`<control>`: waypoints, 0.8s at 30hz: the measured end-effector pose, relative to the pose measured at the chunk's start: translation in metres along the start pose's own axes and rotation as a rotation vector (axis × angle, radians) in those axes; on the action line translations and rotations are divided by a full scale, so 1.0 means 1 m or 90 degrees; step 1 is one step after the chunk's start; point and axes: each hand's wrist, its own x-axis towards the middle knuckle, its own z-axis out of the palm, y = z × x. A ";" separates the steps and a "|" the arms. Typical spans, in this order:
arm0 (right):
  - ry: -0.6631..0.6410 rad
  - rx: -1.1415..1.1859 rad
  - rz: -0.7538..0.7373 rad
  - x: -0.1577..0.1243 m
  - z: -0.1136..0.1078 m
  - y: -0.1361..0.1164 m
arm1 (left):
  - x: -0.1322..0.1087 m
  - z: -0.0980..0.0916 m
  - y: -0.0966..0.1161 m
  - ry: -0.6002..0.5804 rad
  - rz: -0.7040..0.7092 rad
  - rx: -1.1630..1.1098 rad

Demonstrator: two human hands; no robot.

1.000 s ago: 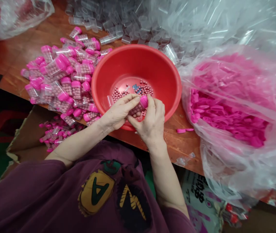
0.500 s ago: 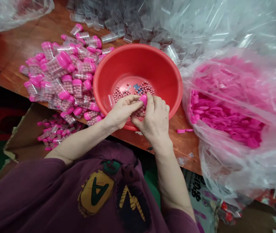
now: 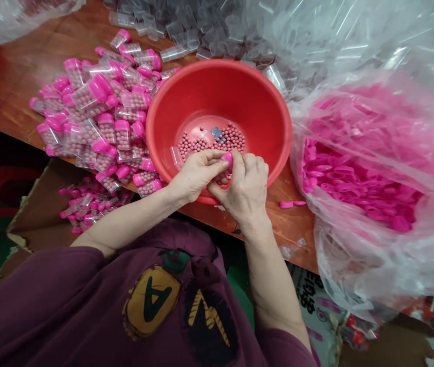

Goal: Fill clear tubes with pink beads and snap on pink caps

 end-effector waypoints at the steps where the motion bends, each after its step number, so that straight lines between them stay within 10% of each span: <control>1: -0.006 -0.007 -0.002 0.001 0.000 0.001 | 0.001 0.000 0.000 -0.004 -0.004 -0.005; 11: 0.000 0.124 0.033 0.004 0.005 0.008 | 0.017 -0.010 0.001 -0.084 -0.022 -0.039; 24: -0.019 0.100 0.030 -0.011 0.005 0.000 | 0.005 0.000 -0.012 0.008 0.037 0.019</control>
